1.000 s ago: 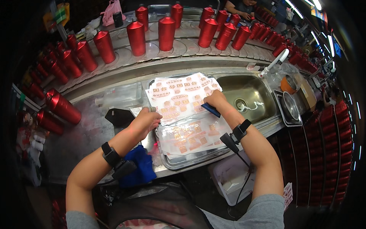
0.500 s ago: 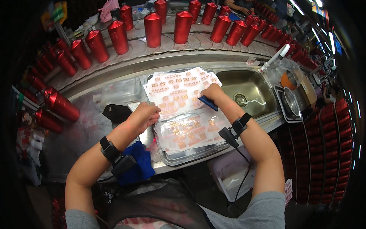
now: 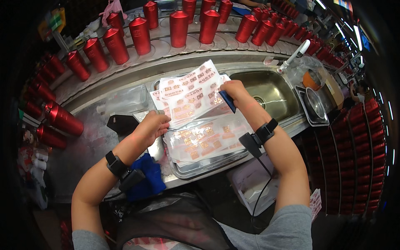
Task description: Applying labels to red liquor bottles on a factory production line.
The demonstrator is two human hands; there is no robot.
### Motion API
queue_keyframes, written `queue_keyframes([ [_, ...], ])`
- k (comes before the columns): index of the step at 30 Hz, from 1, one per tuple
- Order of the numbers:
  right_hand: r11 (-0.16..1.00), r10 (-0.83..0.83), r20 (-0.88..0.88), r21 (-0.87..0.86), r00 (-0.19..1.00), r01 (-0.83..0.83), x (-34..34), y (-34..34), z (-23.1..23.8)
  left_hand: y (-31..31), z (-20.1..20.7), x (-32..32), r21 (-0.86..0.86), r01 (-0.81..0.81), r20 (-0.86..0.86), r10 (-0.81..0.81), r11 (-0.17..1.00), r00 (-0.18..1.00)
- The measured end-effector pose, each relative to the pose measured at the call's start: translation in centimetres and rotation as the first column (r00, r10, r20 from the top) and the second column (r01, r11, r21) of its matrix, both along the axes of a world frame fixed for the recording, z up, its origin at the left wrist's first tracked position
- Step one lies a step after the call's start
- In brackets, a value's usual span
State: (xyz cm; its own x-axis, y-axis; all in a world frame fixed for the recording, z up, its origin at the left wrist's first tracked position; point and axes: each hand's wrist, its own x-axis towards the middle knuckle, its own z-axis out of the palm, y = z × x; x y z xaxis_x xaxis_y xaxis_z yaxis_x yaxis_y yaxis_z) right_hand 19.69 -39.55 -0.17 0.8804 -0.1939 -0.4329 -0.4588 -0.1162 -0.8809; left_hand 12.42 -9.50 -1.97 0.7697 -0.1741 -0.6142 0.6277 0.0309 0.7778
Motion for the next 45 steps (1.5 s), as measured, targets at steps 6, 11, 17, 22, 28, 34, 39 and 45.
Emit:
queue_keyframes([
  [6, 0.868, 0.163, 0.035, -0.48, 0.986, -0.126, -1.7, -5.5, -0.6, -0.9, 0.6, 0.0, 0.015, 0.045, 0.03, -0.046, 0.999, 0.998],
  [11, 0.38, 0.335, -0.264, -0.84, 0.904, -0.386, -3.3, -7.3, 0.1, -0.1, 0.2, 0.3, 0.045, 0.072, 0.066, -0.074, 0.996, 0.995],
  [17, 0.379, 0.348, -0.234, -0.851, 0.908, -0.364, -4.5, -5.5, -0.6, -1.1, -0.3, 0.0, 0.076, 0.041, 0.087, -0.047, 0.996, 0.995],
  [22, 0.254, 0.364, -0.206, -0.916, 0.908, -0.31, -4.2, -3.5, 0.4, -0.5, -1.0, 0.8, 0.063, 0.19, 0.142, -0.198, 0.98, 0.97],
  [28, 0.425, 0.37, 0.007, -0.89, 0.929, -0.163, -2.9, -3.7, -1.4, -0.4, -1.3, -0.2, 0.088, 0.088, 0.097, -0.096, 0.992, 0.991],
  [34, 0.549, 0.152, 0.115, -0.836, 0.982, 0.013, -3.8, -4.3, 1.3, -1.3, 0.3, -1.3, 0.127, 0.093, 0.139, -0.111, 0.987, 0.984],
  [39, 0.715, -0.075, 0.426, -0.607, 0.902, 0.347, 0.4, -4.1, 1.2, -4.0, 3.0, -2.1, 0.011, 0.114, 0.368, -0.11, 0.993, 0.923],
  [45, 0.829, -0.173, 0.457, -0.411, 0.872, 0.38, 1.5, 2.0, 4.0, -4.5, 3.3, -4.0, 0.177, 0.232, 0.436, -0.288, 0.956, 0.853],
])
